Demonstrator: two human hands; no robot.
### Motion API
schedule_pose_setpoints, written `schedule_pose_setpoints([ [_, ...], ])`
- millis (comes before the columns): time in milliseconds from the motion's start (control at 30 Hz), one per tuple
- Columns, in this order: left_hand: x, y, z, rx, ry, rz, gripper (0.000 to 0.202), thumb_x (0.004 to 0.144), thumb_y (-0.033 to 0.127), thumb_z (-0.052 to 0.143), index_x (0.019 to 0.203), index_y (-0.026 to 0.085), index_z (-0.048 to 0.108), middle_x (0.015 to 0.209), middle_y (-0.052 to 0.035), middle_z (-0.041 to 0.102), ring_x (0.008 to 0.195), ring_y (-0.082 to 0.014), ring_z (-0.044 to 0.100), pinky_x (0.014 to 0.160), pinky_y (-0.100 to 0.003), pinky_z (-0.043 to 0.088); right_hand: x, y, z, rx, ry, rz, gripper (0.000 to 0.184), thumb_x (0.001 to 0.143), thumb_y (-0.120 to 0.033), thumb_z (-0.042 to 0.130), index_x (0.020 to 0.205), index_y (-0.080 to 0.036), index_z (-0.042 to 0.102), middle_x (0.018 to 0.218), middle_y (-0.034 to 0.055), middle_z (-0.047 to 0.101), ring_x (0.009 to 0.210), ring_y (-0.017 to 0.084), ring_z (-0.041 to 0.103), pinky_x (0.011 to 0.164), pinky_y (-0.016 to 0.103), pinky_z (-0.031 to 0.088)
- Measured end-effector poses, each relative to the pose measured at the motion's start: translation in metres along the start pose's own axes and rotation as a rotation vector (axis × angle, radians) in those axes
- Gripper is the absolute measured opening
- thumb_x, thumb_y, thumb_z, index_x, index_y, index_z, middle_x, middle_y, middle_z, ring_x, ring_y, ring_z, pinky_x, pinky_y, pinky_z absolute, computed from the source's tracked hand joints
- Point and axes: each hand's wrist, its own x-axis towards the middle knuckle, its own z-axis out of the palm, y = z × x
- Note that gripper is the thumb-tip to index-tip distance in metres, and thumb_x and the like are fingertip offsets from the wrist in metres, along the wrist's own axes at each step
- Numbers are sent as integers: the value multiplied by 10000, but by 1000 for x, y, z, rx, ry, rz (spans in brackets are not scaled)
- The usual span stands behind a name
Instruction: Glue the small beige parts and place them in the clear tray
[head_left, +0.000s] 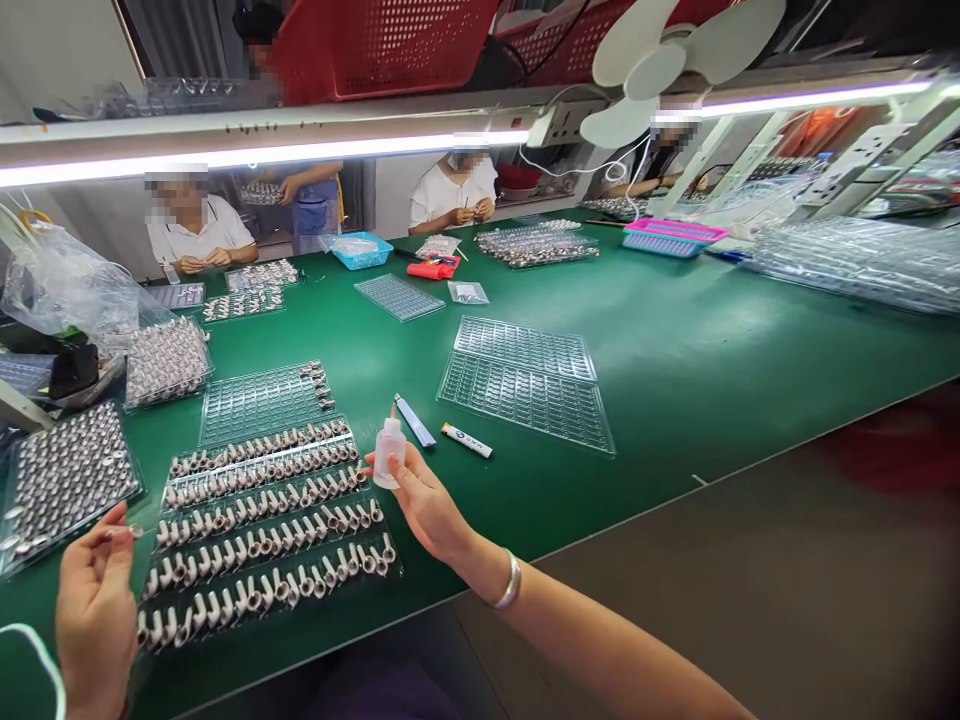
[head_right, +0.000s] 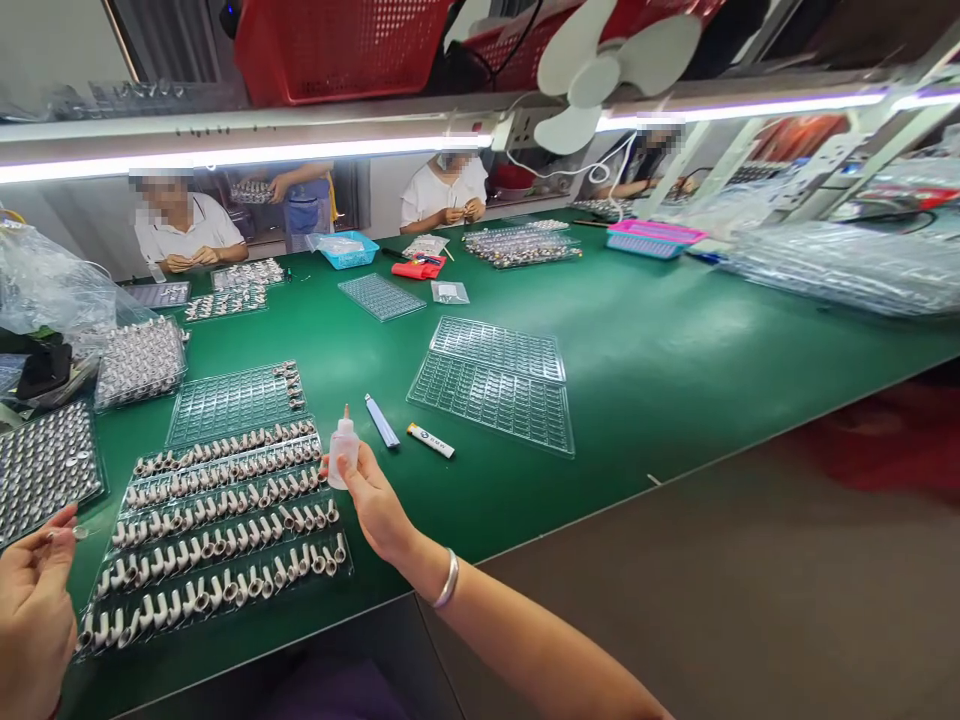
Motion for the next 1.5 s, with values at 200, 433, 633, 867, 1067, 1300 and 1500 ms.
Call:
schedule_pose_setpoints([
  [200,-100,10,4,-184,-306,-173,306,768,434,767,970,223,676,930,-19,748,835,-179,691,807,-273,572,-50,-3,-24,-145,-179,-18,506,879,-520,656,1305,-291,507,1121,42,663,882,150,620,784,293,492],
  [433,-124,14,10,-80,-630,-390,366,726,497,774,939,199,776,833,-59,752,673,-167,665,611,-240,575,-103,3,-12,-122,-332,101,466,872,-435,695,1237,-309,434,1038,31,681,811,129,613,723,265,474],
  [633,-124,21,16,16,-695,-180,199,774,394,741,865,224,792,834,-54,718,710,-159,638,605,-210,532,-113,14,4,-67,-309,134,462,828,-473,726,1172,-278,486,963,16,646,770,116,584,713,255,451],
  [867,-132,37,23,30,-871,-257,209,815,402,692,857,226,798,812,-55,709,695,-160,617,646,-226,509,-110,21,19,-174,-252,172,513,715,-300,811,1141,-264,526,937,7,597,749,122,556,680,250,469],
  [1067,-139,40,24,-108,-1047,-437,319,864,450,638,706,197,752,705,-40,626,662,-152,557,595,-229,449,-108,24,25,-296,-352,31,398,693,-192,755,1018,-234,530,925,15,600,755,131,558,644,242,464],
  [1300,-142,38,19,-126,-1095,-471,346,880,423,624,638,192,712,661,-30,586,637,-144,510,594,-242,422,-112,24,20,-254,-407,31,418,683,-187,772,1012,-236,518,901,10,601,721,125,559,619,242,466],
  [1500,-144,44,21,-147,-1092,-515,361,840,458,652,611,187,716,631,-38,572,606,-149,488,552,-256,409,-113,25,23,-180,-446,42,413,719,-258,794,1005,-237,497,863,-3,597,666,106,558,598,237,466],
])
